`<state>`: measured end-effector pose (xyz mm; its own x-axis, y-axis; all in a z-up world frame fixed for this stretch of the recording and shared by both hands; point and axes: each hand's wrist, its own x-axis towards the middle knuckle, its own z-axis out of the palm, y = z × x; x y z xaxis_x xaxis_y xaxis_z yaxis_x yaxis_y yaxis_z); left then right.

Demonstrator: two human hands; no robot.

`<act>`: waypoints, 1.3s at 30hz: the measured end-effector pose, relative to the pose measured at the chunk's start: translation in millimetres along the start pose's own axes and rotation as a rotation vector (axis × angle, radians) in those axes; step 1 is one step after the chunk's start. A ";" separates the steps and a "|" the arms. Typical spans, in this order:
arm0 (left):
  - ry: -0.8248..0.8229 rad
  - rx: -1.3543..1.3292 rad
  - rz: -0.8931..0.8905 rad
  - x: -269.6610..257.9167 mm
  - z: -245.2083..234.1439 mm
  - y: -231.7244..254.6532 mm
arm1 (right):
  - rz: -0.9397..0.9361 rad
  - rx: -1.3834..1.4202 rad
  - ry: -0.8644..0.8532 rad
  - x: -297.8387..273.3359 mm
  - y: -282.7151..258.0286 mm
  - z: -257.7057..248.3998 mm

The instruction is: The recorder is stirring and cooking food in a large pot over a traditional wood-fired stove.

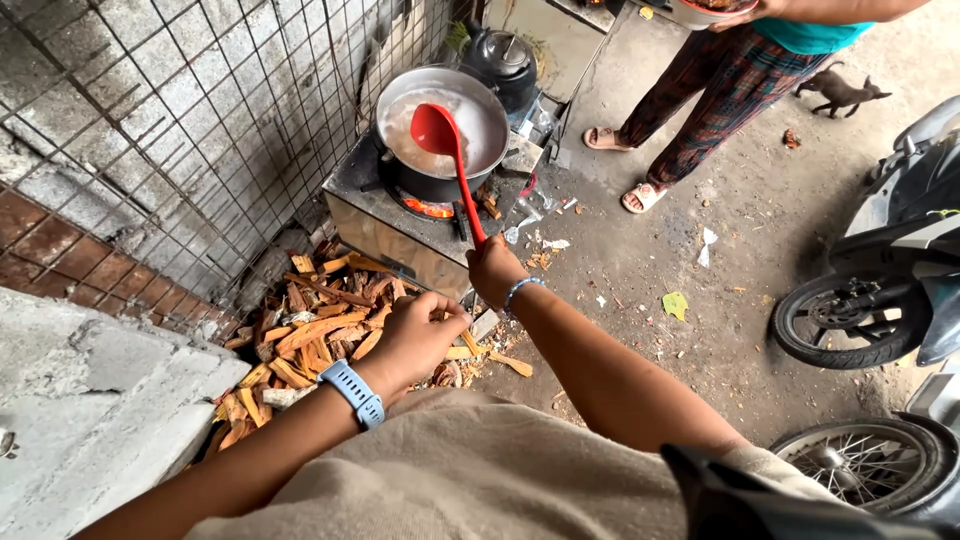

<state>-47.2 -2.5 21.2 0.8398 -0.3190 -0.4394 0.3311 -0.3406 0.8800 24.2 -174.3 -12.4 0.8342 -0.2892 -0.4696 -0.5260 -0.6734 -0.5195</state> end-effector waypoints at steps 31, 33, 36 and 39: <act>0.098 0.163 0.040 17.4 4.5 2.3 | -0.077 -0.052 0.024 34.3 25.3 10.9; 0.077 0.199 0.013 17.3 4.1 4.0 | -0.057 0.020 0.008 11.2 10.0 -4.3; 0.053 0.173 0.017 19.0 3.4 4.9 | -0.087 0.032 0.076 32.2 34.5 4.2; 0.040 0.181 -0.020 20.3 2.3 5.4 | -0.216 -0.029 0.230 48.6 43.3 2.2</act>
<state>-29.4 -12.8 16.6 0.8516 -0.2761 -0.4457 0.2682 -0.5010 0.8229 41.6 -216.0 -59.3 0.9435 -0.2813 -0.1751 -0.3302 -0.7540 -0.5678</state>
